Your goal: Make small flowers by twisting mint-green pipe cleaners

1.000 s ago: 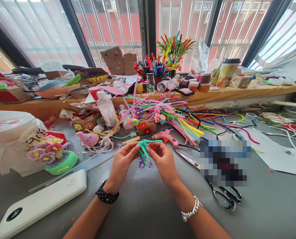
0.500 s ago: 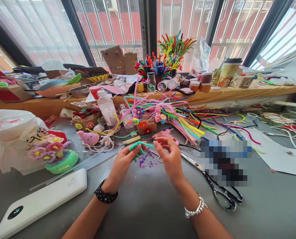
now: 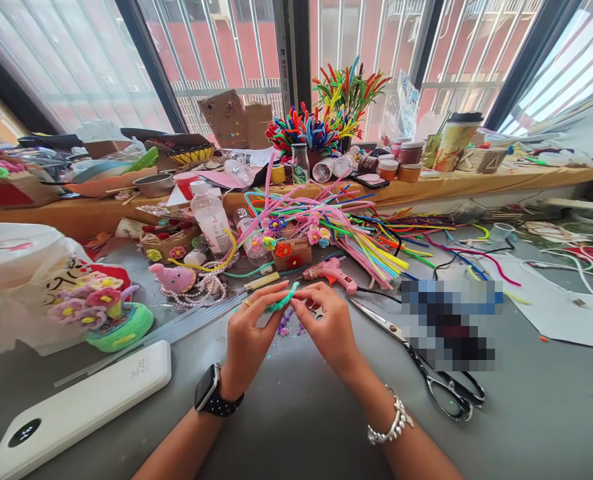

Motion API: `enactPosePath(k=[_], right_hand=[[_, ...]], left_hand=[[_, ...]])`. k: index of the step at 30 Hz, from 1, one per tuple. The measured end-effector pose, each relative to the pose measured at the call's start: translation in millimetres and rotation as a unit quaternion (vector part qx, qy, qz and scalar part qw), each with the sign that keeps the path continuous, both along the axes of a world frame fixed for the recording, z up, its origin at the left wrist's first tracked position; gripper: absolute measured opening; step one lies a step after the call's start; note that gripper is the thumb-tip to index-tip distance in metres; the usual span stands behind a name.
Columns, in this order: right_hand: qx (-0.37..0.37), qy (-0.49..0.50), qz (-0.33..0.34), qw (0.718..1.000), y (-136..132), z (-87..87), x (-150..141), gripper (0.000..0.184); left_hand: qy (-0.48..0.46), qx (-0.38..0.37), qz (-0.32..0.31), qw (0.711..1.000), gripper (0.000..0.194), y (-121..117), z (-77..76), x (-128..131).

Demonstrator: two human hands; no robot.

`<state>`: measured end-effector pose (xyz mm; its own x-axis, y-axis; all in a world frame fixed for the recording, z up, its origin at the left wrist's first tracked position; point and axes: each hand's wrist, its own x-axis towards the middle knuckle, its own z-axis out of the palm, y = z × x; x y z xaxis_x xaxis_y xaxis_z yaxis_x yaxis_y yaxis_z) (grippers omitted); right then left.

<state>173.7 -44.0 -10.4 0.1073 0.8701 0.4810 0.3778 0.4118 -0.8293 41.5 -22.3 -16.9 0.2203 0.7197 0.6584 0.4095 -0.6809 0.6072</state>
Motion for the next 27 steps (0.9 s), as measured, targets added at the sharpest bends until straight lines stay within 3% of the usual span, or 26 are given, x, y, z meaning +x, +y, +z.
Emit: enactPosePath(k=[5, 13, 21, 27], right_hand=[[-0.012, 0.025, 0.012, 1.0, 0, 0.5, 2, 0.011], [-0.037, 0.056, 0.05, 0.996, 1, -0.8, 3, 0.003], [-0.042, 0.064, 0.083, 0.994, 1, 4.0, 9, 0.002], [-0.103, 0.107, 0.131, 0.98, 1, 4.2, 12, 0.01]], left_hand=[[0.052, 0.077, 0.008, 0.996, 0.027, -1, 0.3, -2], [0.108, 0.14, 0.018, 0.984, 0.031, -3, -4.7, -4], [0.188, 0.247, 0.046, 0.95, 0.031, -3, 0.6, -9], [0.195, 0.256, 0.048, 0.946, 0.031, -2, 0.4, -10]])
